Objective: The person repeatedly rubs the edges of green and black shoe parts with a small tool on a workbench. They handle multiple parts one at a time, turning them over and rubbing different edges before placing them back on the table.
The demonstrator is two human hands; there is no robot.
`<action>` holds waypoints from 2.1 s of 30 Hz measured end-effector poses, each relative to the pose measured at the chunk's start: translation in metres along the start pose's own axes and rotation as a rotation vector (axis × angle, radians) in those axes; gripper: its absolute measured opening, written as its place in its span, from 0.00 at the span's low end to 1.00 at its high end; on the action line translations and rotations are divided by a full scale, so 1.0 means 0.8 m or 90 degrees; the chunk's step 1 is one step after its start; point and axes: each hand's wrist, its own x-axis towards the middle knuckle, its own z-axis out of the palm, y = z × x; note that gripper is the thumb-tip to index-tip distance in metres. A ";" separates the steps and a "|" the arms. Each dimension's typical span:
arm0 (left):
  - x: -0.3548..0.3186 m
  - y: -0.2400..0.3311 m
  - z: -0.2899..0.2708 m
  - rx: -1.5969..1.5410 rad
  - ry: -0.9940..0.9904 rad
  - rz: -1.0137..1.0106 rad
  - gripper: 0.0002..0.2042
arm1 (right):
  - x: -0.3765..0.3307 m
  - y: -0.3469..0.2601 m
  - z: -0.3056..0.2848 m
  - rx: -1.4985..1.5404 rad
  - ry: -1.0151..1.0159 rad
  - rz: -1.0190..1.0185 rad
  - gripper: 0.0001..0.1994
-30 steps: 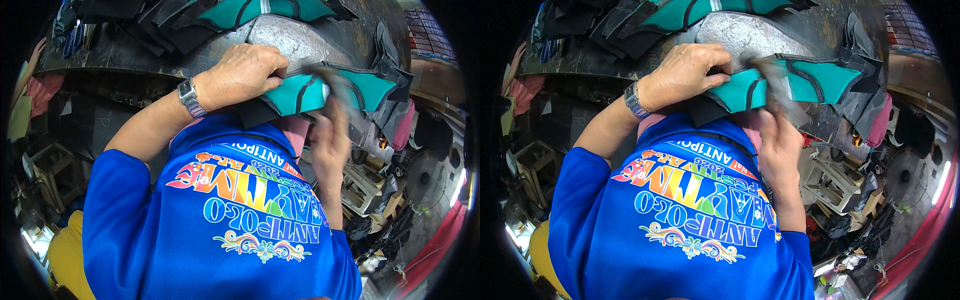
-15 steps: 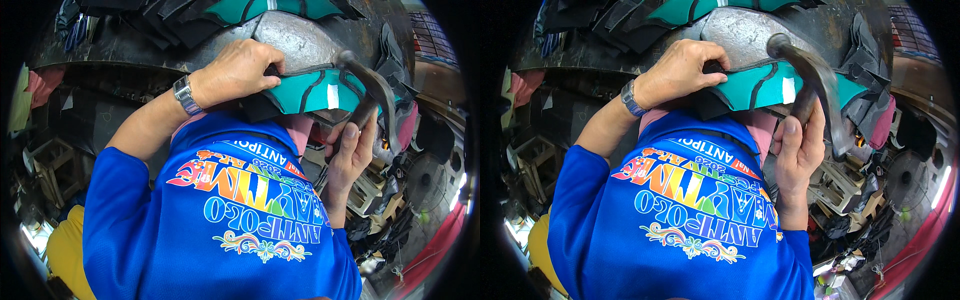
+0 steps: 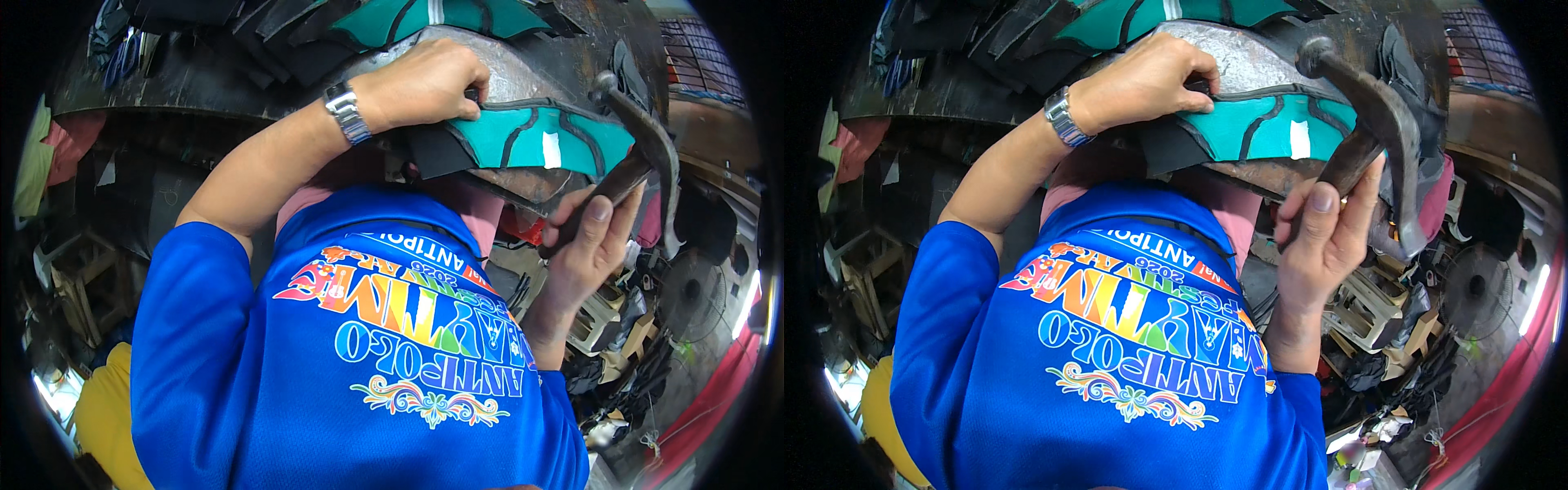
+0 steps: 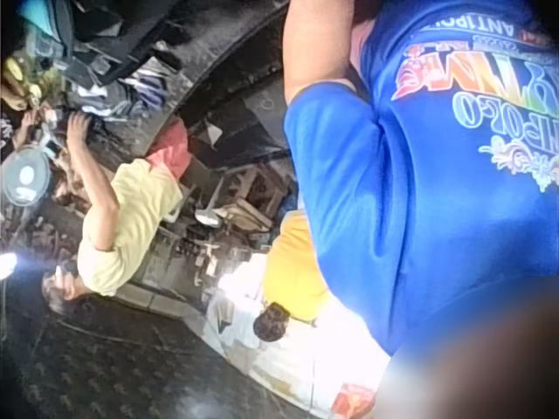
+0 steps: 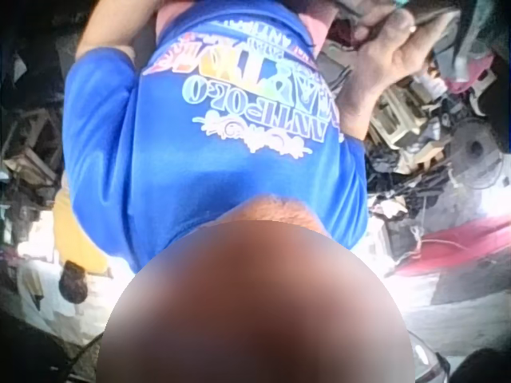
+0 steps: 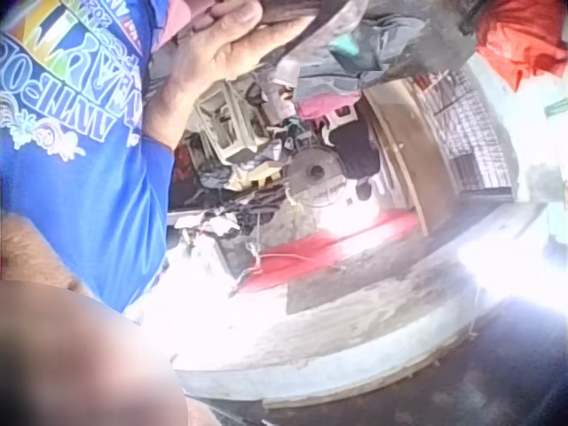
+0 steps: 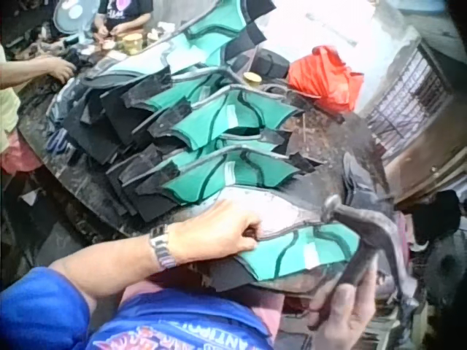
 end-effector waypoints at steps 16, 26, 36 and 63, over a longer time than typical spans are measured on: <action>-0.010 0.000 -0.005 0.058 -0.042 -0.111 0.16 | 0.009 0.037 -0.001 -0.234 -0.215 0.271 0.23; -0.014 -0.006 -0.001 -0.017 0.040 -0.090 0.25 | 0.027 0.035 0.004 -0.313 -0.265 0.152 0.18; -0.008 -0.012 -0.013 -0.096 0.015 -0.090 0.31 | 0.021 0.040 0.010 -0.368 -0.254 0.085 0.17; 0.068 0.082 0.023 -0.075 0.071 0.144 0.18 | 0.029 0.165 -0.126 -0.407 0.172 -0.058 0.18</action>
